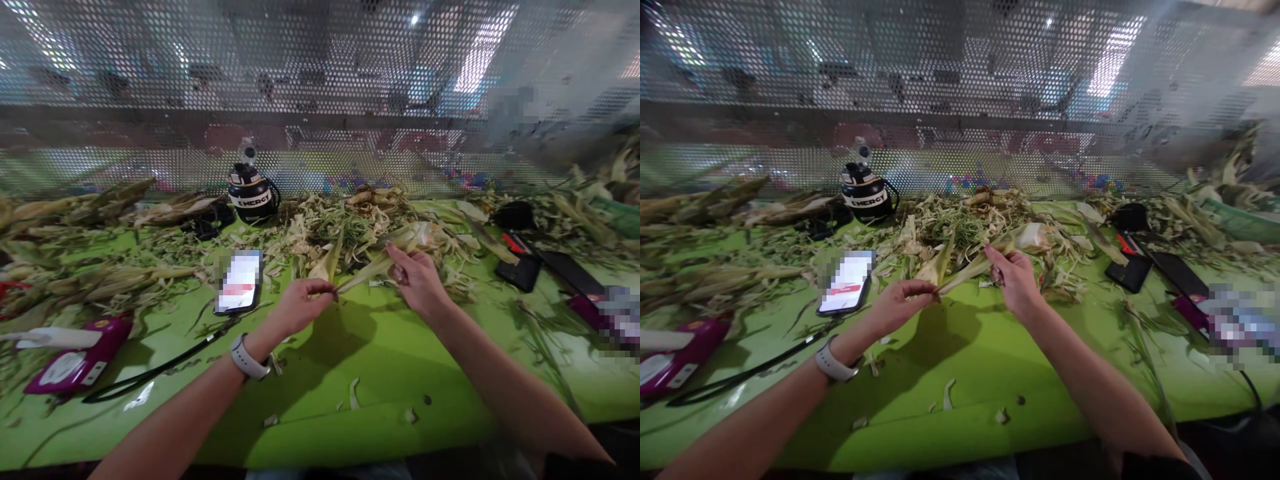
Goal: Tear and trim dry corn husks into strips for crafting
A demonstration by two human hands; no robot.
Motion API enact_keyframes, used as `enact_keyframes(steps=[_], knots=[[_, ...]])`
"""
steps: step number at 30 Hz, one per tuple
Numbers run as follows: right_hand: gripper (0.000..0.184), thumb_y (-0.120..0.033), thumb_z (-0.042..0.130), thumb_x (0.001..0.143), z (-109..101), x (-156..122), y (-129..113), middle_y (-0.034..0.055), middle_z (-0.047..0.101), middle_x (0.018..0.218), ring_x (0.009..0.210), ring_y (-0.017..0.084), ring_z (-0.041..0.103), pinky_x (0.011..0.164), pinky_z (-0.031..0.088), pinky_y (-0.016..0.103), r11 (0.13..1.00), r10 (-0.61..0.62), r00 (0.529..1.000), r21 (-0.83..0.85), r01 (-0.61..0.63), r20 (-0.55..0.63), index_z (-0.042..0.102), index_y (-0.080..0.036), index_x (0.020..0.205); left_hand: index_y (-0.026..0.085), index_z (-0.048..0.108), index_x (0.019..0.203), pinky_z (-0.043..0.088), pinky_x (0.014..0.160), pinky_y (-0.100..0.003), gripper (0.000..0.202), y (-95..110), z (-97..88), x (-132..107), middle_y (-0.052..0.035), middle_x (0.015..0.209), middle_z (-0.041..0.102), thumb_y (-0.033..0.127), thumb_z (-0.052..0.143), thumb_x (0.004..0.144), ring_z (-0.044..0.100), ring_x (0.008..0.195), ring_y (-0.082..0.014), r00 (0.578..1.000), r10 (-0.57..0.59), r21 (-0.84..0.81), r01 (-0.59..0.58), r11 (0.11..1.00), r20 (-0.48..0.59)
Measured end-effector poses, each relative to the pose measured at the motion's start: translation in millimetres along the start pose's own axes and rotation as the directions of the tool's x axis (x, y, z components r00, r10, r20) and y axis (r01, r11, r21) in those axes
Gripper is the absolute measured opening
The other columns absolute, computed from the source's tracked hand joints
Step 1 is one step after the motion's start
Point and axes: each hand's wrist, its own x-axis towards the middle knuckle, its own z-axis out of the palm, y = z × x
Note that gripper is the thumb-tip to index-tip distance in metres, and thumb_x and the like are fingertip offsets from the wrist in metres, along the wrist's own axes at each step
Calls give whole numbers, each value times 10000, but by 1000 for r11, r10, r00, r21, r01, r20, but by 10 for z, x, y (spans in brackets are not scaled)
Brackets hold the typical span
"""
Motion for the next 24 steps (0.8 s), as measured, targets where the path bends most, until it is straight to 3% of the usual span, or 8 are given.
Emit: enact_keyframes(steps=[3,5,8,10,12,15,19,24], knots=[[244,-325,742,576,-236,220,-104,-77,403,485,376,41,276,359,218,192,1000,-25,995,7,25,-98,553,-185,643,224,728,783,426,617,-261,159,-3,-73,-7,-27,751,711,227,598,692,598,643,-178,991,94,116,-82,990,-97],[196,-315,697,628,-376,316,-187,-68,419,506,390,58,319,361,227,194,988,-145,964,-91,127,-221,566,-191,703,226,727,757,411,620,-270,143,17,-108,-32,-39,746,704,201,622,663,586,636,-185,974,170,247,-130,960,-149],[177,-308,627,741,-394,237,-283,-11,569,707,597,122,523,512,412,237,797,-572,760,-428,426,-308,577,-227,889,222,713,695,406,643,-283,116,86,-100,-95,-55,712,679,166,627,640,573,643,-193,947,288,379,-217,900,-141],[217,-333,513,850,-246,44,-262,54,623,965,869,187,578,736,469,335,613,-639,769,-590,525,20,565,-242,1040,211,696,698,416,655,-292,119,157,-55,-149,-58,700,660,155,600,655,577,667,-201,942,331,440,-273,855,-59],[307,-359,435,901,-30,-172,-157,93,594,1136,1031,230,540,844,435,406,471,-411,800,-650,596,436,525,-230,1164,197,671,796,428,659,-305,163,236,-9,-202,-58,741,655,160,554,688,586,706,-210,941,334,513,-315,798,58],[374,-412,369,923,225,-358,56,139,632,986,919,239,560,836,409,426,344,-142,740,-669,659,657,558,-136,1089,184,563,998,440,644,-306,258,341,-8,-253,-52,828,648,188,506,746,596,721,-198,931,333,542,-360,759,152],[416,-442,281,944,249,-333,151,46,582,721,616,136,498,603,386,269,487,-7,721,-627,607,693,569,-153,864,194,491,999,458,704,-301,206,427,-166,-225,-54,907,628,226,501,795,601,809,-188,929,338,424,-369,827,149],[421,-500,333,911,148,-290,18,-40,391,590,505,80,367,473,280,207,802,112,759,-509,313,642,564,-163,809,198,556,906,449,717,-262,134,473,-441,-96,-39,877,614,247,555,782,580,832,-173,943,329,227,-330,916,47]])
